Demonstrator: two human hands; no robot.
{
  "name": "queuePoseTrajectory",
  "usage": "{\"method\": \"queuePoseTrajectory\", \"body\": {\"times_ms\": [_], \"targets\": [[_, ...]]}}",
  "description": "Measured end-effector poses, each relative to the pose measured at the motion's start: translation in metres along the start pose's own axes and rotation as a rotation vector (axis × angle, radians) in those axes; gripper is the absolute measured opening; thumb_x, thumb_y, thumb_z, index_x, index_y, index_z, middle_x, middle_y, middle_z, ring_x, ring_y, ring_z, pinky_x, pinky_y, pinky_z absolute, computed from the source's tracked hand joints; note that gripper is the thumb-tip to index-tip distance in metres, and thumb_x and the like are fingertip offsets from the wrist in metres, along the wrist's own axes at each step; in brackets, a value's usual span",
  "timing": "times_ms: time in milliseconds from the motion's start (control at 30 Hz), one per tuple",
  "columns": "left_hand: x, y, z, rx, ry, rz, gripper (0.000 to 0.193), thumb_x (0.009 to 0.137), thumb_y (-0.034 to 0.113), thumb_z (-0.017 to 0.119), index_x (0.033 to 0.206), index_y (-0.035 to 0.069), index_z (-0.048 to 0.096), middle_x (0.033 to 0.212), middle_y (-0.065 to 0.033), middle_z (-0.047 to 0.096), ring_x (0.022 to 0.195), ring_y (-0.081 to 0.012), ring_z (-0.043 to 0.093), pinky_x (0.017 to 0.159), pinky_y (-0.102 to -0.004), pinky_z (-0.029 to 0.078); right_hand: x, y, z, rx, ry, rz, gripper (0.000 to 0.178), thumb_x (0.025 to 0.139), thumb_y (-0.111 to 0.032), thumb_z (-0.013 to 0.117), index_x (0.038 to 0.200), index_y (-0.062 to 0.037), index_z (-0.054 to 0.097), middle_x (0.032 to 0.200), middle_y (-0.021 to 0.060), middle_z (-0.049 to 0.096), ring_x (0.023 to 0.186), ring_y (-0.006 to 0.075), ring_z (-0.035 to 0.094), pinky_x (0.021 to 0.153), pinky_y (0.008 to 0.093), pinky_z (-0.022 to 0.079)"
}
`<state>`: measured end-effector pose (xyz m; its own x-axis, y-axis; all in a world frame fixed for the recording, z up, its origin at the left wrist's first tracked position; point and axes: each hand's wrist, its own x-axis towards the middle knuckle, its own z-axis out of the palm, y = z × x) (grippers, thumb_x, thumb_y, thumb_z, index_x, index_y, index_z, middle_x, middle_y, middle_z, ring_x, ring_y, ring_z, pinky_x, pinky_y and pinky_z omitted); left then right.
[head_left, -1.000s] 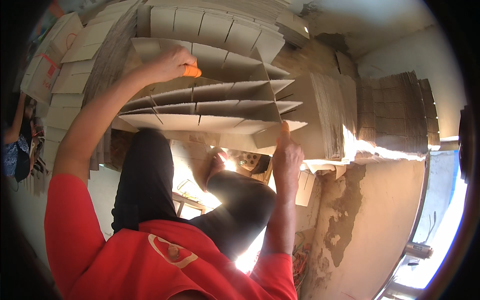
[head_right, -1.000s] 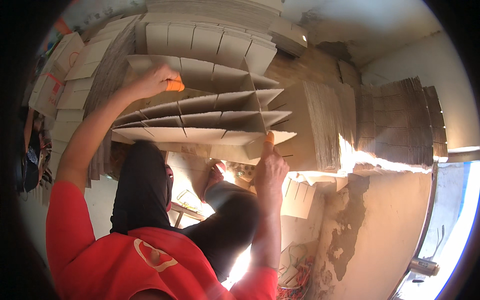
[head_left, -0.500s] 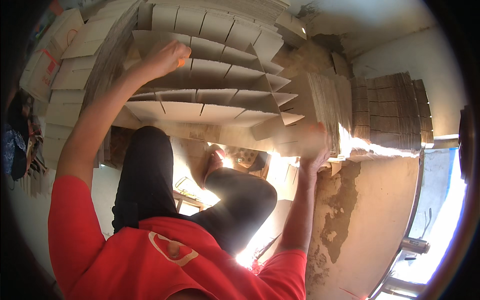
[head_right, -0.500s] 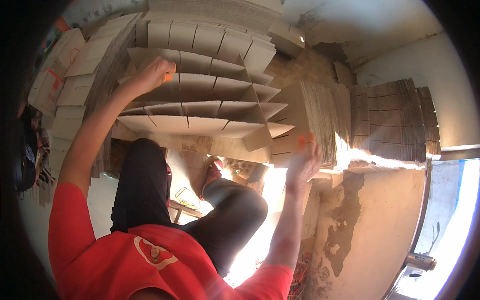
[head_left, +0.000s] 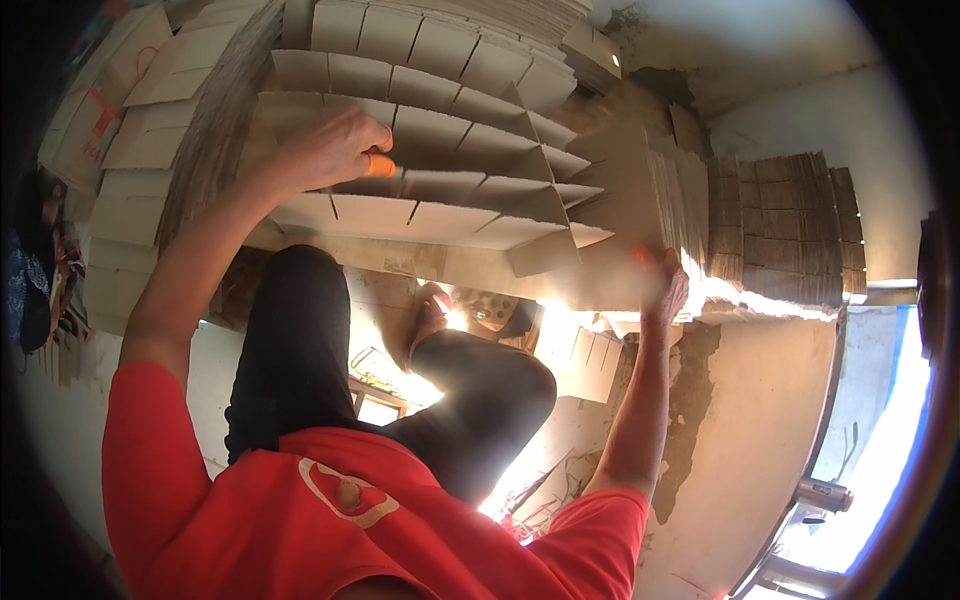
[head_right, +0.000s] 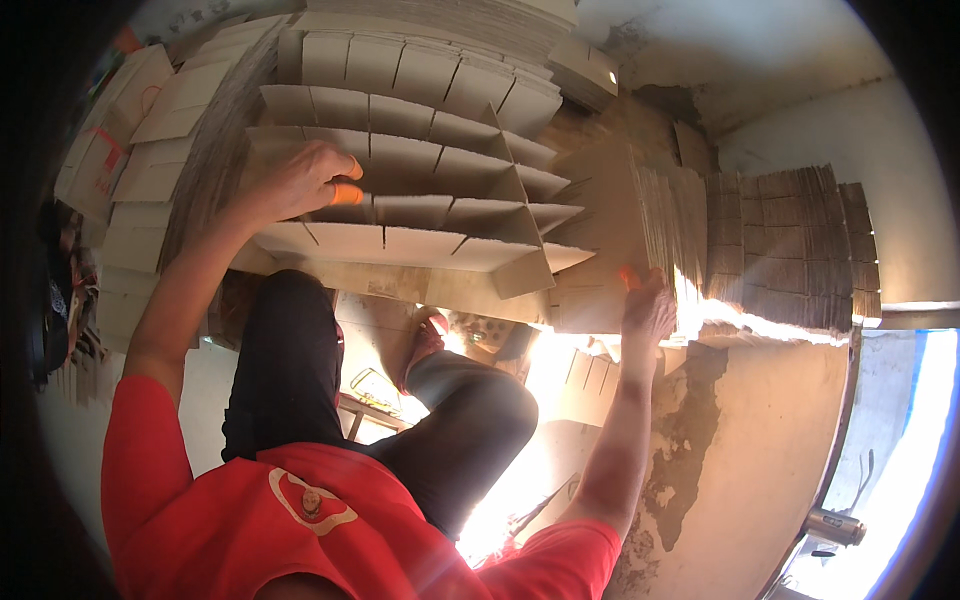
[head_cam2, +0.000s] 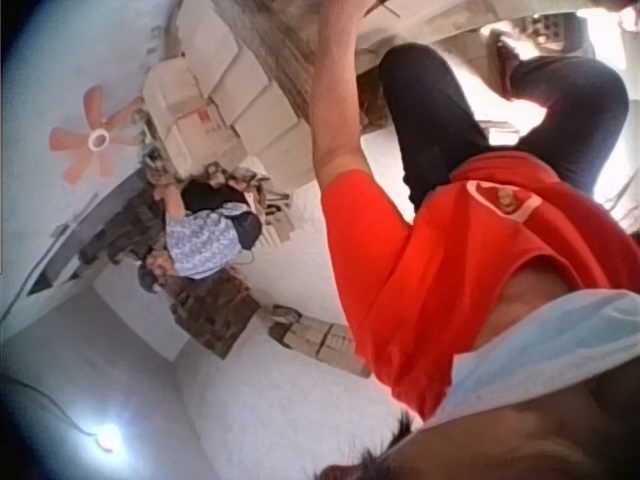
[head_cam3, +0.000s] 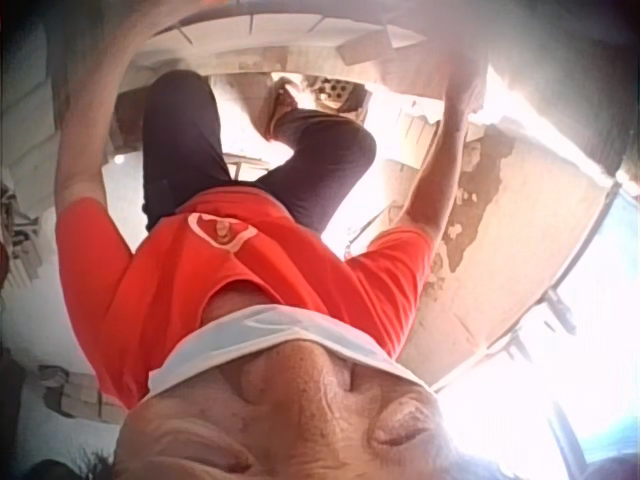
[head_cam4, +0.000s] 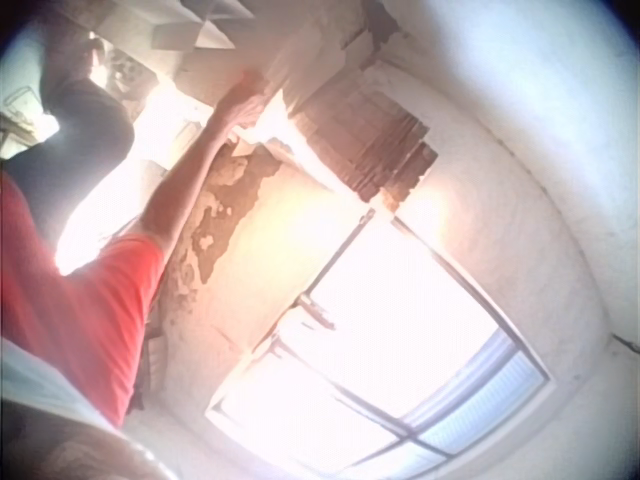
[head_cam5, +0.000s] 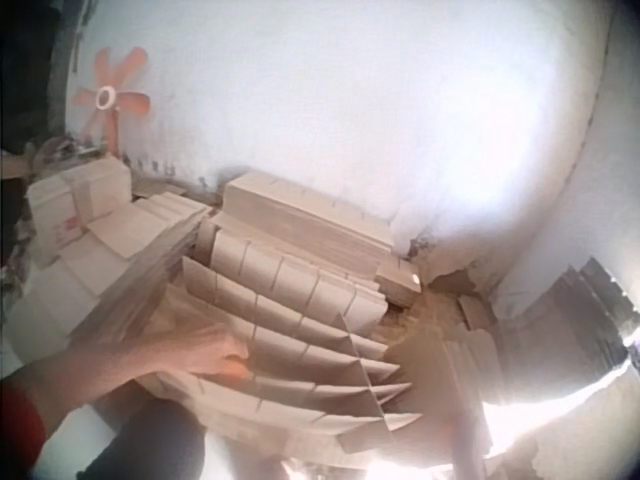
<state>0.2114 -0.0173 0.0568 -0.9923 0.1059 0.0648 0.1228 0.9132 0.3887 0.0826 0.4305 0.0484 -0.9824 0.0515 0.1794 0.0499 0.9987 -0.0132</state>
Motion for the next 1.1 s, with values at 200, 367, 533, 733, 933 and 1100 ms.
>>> {"method": "queuePoseTrajectory", "body": {"times_ms": [200,367,533,733,933,1100], "targets": [[0.016,-0.013,0.001,-0.179,0.018,0.023,0.020,0.074,0.013,0.071,0.083,-0.004,0.065,0.072,-0.0180,0.062,0.067,-0.0285,0.061,0.062,-0.0365,0.046,0.004,0.005,0.007,0.153,0.163,-0.075,0.050,0.080,-0.051,0.061,0.073,-0.0020,0.062,0.067,0.0168,0.062,0.056,0.0345,0.053,0.057,0.0457,0.043],[0.008,-0.008,0.016,-0.189,0.123,0.148,0.019,0.074,0.014,0.070,0.074,-0.003,0.063,0.063,-0.0158,0.058,0.062,-0.0298,0.058,0.059,-0.0392,0.044,0.012,0.021,0.009,0.933,0.314,-0.085,0.026,0.086,-0.029,0.065,0.080,-0.0041,0.068,0.067,0.0055,0.062,0.061,0.0102,0.049,0.055,0.0317,0.042],[0.002,-0.017,0.021,-0.068,0.030,0.060,0.014,0.072,0.007,0.067,0.069,-0.004,0.059,0.061,-0.0172,0.055,0.064,-0.0346,0.057,0.062,-0.0406,0.046,-0.016,-0.033,-0.086,0.685,0.302,-0.131,0.021,0.090,-0.009,0.060,0.106,0.0038,0.062,0.089,0.0048,0.064,0.087,0.0136,0.060,0.084,0.0255,0.047],[0.019,-0.018,0.014,0.001,0.054,0.088,0.015,0.073,0.009,0.069,0.075,-0.004,0.061,0.069,-0.0174,0.058,0.072,-0.0360,0.059,0.066,-0.0429,0.047,-0.032,-0.088,-0.129,1.076,0.196,-0.427,0.032,0.087,-0.007,0.064,0.118,0.0011,0.060,0.103,0.0029,0.066,0.092,0.0064,0.058,0.081,0.0200,0.045],[-0.010,0.013,0.019,0.011,0.412,0.236,0.047,0.072,0.025,0.075,0.107,-0.002,0.060,0.083,-0.0101,0.063,0.088,-0.0268,0.059,0.078,-0.0376,0.047,-0.037,-0.115,-0.117,1.113,-0.005,-0.438,0.041,0.087,-0.005,0.064,0.127,0.0007,0.055,0.104,0.0023,0.066,0.089,0.0042,0.056,0.080,0.0180,0.044],[-0.028,0.042,0.040,-0.032,0.293,0.249,0.041,0.069,0.022,0.076,0.102,0.001,0.062,0.095,-0.0081,0.063,0.093,-0.0239,0.057,0.080,-0.0371,0.045,-0.040,-0.130,-0.110,0.923,-0.065,-0.349,0.039,0.087,-0.002,0.061,0.126,0.0003,0.055,0.096,0.0026,0.067,0.088,0.0056,0.057,0.080,0.0179,0.043]]}}
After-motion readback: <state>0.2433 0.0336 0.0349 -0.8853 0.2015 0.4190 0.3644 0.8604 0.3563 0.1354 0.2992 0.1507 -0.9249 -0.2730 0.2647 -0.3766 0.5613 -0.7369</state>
